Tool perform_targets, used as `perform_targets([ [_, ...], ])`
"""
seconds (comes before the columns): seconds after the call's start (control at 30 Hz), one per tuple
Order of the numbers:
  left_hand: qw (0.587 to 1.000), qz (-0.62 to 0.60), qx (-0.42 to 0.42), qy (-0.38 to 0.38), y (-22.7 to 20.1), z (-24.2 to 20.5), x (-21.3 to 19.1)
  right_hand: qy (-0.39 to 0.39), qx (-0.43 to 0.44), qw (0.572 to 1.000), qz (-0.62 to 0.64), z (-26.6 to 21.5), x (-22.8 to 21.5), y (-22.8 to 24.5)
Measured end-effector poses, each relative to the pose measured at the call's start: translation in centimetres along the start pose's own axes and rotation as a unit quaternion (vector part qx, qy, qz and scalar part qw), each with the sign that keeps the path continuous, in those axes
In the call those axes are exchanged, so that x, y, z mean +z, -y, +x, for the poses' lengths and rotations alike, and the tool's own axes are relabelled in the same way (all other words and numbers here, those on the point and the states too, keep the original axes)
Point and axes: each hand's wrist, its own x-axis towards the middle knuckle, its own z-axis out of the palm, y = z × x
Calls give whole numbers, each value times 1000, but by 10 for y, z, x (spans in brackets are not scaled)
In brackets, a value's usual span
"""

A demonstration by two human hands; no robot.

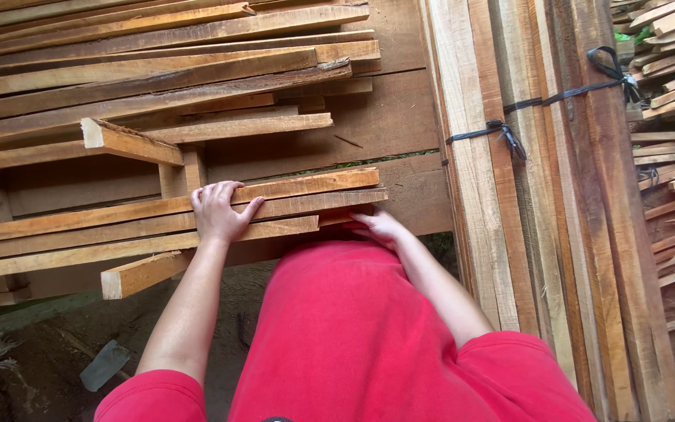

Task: Organizing and tying thin wooden strips into bundles using plastic ties.

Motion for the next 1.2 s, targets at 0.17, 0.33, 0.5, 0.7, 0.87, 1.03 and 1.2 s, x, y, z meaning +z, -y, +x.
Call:
perform_targets([
  [0.17, 1000, -1, 8, -3, 4, -6, 1, -17, -11, 1000, 8, 8, -12, -2],
  [0.33, 1000, 3, 13, -8, 4, -4, 2, -20, -35, 999, -14, 7, -29, 10],
  [0.5, 1000, 1, 1, -6, 0, -3, 2, -16, -39, 999, 18, 7, -32, 14],
  [0.7, 1000, -11, -10, -7, 1, -3, 5, -16, -46, 999, 21, -6, -29, 24],
  [0.87, 1000, -22, -14, -1, 1, -4, 4, -16, -48, 999, 10, -13, -28, 29],
  [1.03, 1000, -25, -11, -7, 2, -3, 2, -27, -46, 999, 6, -9, -39, 32],
  [1.2, 1000, 3, -6, -13, 1, -4, 4, -46, -50, 997, 34, -7, -53, 38],
])
